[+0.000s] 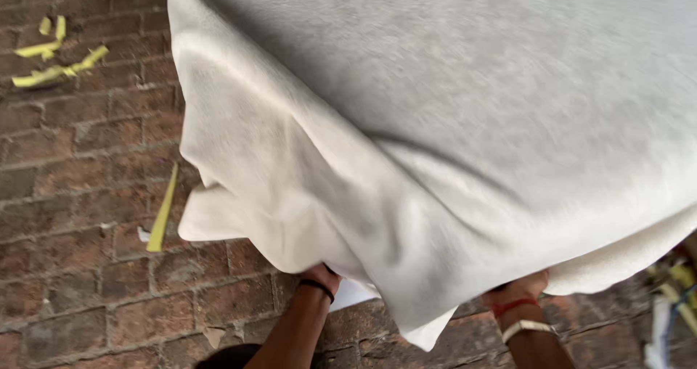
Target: The person covers a wooden chair with a light-colored fabric, smoothing and stretching it over the seat and back. They use a pneumatic staple gun to secure the fabric to the underside of the chair frame, repeatedly adjusting the fabric and firing staples along the edges.
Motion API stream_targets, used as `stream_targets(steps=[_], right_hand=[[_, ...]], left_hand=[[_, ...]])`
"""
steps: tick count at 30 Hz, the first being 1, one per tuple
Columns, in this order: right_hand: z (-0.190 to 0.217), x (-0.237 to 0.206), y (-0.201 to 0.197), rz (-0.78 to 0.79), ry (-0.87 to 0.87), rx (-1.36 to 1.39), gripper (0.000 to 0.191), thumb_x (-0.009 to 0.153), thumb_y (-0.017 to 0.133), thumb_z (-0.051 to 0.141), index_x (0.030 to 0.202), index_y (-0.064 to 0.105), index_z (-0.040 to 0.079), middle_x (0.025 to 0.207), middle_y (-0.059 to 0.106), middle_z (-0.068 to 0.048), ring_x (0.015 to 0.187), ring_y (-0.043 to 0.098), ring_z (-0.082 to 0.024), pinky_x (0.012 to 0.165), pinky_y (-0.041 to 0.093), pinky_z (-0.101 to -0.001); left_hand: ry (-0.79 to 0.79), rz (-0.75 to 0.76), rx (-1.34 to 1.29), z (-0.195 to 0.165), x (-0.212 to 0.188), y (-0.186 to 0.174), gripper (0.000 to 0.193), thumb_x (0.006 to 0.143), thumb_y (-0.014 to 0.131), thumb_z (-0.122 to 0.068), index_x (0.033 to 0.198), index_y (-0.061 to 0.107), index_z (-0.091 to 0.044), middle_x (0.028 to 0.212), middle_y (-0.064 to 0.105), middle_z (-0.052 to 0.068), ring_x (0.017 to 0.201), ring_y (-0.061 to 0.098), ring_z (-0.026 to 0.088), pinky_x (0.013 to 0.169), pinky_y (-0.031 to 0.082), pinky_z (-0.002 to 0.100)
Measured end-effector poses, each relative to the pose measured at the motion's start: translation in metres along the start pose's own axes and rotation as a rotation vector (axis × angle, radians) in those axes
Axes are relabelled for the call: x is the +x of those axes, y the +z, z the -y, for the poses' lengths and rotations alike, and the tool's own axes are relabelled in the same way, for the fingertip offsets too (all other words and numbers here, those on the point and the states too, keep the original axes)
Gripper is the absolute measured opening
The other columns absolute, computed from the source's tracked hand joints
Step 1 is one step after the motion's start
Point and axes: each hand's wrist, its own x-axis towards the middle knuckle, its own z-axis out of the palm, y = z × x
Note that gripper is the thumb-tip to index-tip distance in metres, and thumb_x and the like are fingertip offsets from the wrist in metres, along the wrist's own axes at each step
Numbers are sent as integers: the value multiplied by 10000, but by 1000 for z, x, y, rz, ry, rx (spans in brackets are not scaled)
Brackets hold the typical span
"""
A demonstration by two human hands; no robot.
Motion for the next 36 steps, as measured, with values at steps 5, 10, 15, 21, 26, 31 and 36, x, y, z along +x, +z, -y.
stream_targets(steps=[5,10,15,21,26,31,36], right_hand=[[135,-111,113,-81,-28,-74,620,1006,261,581,1331,557,143,1233,621,-106,1050,583,-221,776,485,-409],[262,-171,281,123,-127,-189,510,975,317,558,1106,600,155,936,668,-66,803,622,-210,569,472,-359],[349,-147,416,212,-171,-566,659,1001,419,673,1163,616,66,899,700,-120,702,641,-227,546,439,-344],[413,-95,530,403,-330,-737,612,938,593,577,1244,684,55,894,712,-60,683,738,-204,468,471,-319],[430,-106,629,514,-402,-862,671,892,623,610,1244,742,52,983,776,-71,669,748,-199,462,453,-294],[472,-128,722,627,-257,-901,784,843,597,696,1261,726,46,1020,789,-43,677,727,-175,497,439,-262],[500,-129,801,770,-272,-993,846,864,501,749,1322,656,55,1003,766,-121,664,724,-189,509,470,-279]], left_hand=[[70,90,37,-108,-87,108,875,898,304,-972,1062,582,-158,567,496,-10,421,410,142,338,359,312],[70,-34,38,-234,-154,253,783,929,295,-851,1034,572,-126,546,372,-40,439,320,96,382,273,258],[124,-180,137,-331,-177,388,824,956,300,-800,1319,525,-96,718,598,24,558,497,146,472,413,297],[821,-738,640,-441,-251,512,675,949,666,-388,1430,386,-6,1305,421,212,1228,479,366,963,489,575],[1836,198,1039,-427,-279,674,393,926,711,-34,1303,606,-69,1313,675,130,1248,655,266,1059,579,373],[1709,258,1965,-393,-248,798,809,844,749,-465,1518,449,-134,1636,370,133,1523,320,310,1256,233,507],[1688,20,2245,-444,-230,846,1129,747,705,-744,1603,265,-154,1693,198,110,1570,154,294,1271,116,535]])
